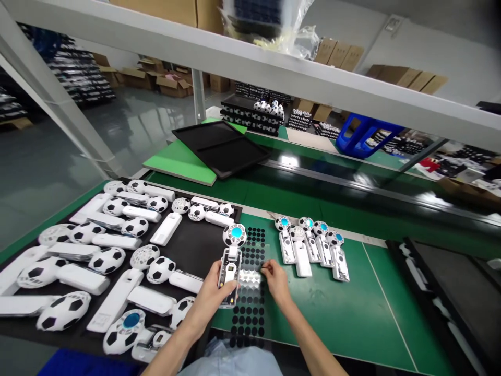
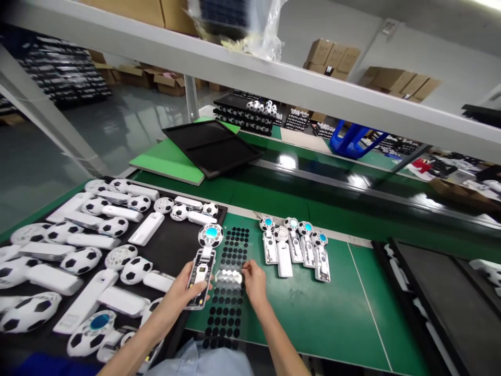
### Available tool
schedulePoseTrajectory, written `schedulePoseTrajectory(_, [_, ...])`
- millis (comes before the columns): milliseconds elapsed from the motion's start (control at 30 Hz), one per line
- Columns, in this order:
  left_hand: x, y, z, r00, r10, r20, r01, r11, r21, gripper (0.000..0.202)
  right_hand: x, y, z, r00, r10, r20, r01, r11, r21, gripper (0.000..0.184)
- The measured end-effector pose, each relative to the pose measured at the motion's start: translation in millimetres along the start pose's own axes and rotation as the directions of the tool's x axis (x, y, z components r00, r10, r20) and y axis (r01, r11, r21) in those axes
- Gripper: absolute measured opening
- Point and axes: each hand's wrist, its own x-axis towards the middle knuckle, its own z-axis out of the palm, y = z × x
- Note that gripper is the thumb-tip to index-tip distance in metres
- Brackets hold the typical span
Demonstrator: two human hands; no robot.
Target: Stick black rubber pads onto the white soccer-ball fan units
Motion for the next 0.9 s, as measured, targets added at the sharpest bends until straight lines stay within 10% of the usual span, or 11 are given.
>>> schedulePoseTrajectory(400, [-5.9,-5.5,3.9,0.976,0.189,0.111,-0.205,0.967,0.153,0.044,-40.4,-118.0,-16.2,0.981,-0.120,0.153,0.067,0.947,0.313,0.011])
schedulePoseTrajectory(900, [-13.6,9.3,6.7,0.973,0.198,0.117,-0.220,0.949,0.224,0.042,-50.0,-126.4,-15.6,0.947,-0.286,0.143,0.291,0.957,-0.012,0.016])
